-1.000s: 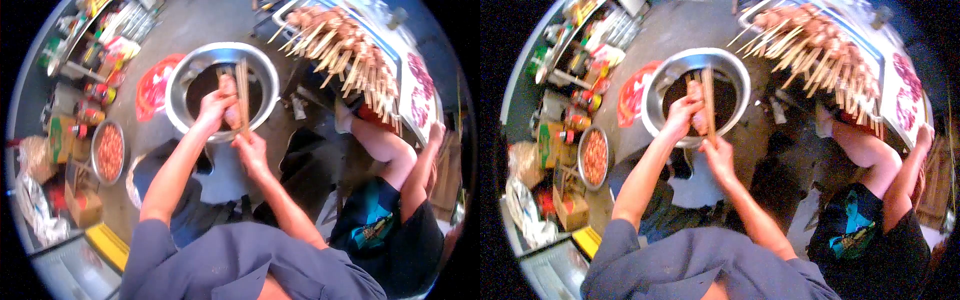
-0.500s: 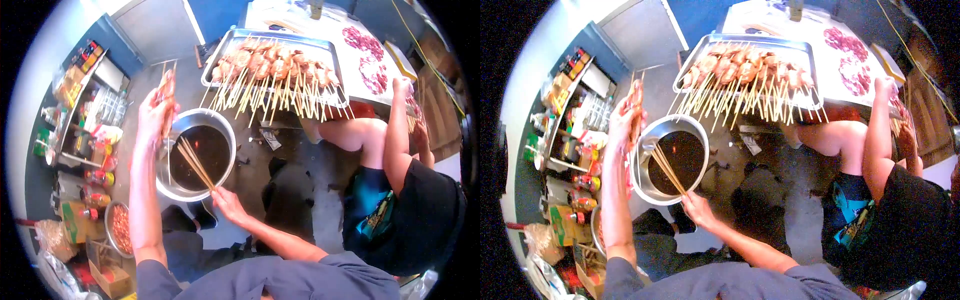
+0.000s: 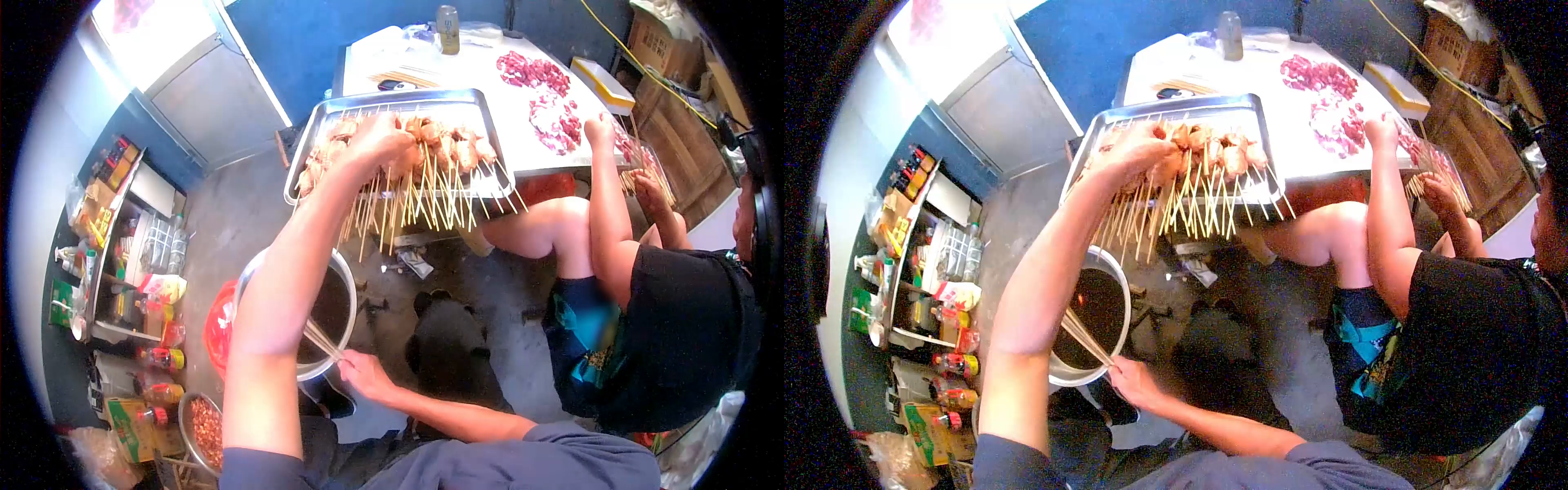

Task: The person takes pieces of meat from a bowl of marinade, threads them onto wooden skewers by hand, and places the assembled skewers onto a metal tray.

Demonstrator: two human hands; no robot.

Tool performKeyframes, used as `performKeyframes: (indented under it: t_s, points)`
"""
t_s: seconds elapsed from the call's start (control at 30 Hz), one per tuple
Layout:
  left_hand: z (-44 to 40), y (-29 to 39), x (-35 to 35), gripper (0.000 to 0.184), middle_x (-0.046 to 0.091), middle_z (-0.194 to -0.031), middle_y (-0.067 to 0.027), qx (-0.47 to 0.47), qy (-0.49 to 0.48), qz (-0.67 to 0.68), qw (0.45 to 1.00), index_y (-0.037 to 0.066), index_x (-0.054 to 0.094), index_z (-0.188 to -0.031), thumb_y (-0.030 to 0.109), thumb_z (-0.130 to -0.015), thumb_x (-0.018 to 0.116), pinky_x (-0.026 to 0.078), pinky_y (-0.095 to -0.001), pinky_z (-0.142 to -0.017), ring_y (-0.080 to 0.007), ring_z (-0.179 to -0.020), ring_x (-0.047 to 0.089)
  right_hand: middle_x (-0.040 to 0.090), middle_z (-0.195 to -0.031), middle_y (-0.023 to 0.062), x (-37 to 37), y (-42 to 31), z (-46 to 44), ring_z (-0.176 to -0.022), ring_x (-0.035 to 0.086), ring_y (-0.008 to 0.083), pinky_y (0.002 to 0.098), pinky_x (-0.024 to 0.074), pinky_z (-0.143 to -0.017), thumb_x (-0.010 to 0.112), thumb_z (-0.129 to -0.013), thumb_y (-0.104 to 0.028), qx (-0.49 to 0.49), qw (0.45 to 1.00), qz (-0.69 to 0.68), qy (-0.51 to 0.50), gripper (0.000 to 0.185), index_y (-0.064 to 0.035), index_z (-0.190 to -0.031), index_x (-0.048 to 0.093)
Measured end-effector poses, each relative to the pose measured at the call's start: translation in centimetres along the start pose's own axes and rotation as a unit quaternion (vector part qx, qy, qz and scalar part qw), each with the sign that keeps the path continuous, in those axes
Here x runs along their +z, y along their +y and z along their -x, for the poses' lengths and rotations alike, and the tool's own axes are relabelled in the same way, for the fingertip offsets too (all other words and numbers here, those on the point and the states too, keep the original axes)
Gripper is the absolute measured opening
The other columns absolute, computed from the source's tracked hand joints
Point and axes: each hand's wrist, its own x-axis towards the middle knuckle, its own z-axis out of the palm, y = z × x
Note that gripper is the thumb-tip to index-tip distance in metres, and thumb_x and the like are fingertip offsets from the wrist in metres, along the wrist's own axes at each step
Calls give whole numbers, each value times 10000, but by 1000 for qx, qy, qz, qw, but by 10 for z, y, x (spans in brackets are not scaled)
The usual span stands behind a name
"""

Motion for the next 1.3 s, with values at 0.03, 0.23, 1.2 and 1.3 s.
performKeyframes:
  t_s: [0.03,0.23,1.2,1.3]
  points:
    - [1,-4,2,337,675,-852,-117,32,42,-70,996,-6,645,-996,250,-779,671,497,-326,-718,-160,-796,633,599,-687,43,0,-4,0,-641,569,132,310,461,-598,498,-930,-225,4,999,-24,23,226,-30,-988,597]
    - [61,-66,-60,266,633,-1005,-63,143,241,168,945,4,578,-1124,109,-883,621,483,-255,-692,-148,-833,643,600,-651,79,6,-7,-5,-624,611,191,351,488,-593,486,-922,-181,55,991,-66,104,171,-25,-957,549]
    - [317,-386,112,284,604,-928,-193,-182,210,-234,932,54,590,-1011,180,-759,623,508,-479,-800,-399,-931,598,594,-704,18,18,-1,-11,-498,421,49,210,343,-431,554,-883,-134,160,954,-233,99,119,-55,-956,502]
    - [312,-406,122,343,628,-917,-205,-265,87,-157,947,59,591,-1052,182,-736,646,506,-499,-795,-430,-930,599,594,-706,21,19,1,-12,-495,414,50,210,334,-422,549,-890,-132,161,955,-230,99,131,-55,-985,500]
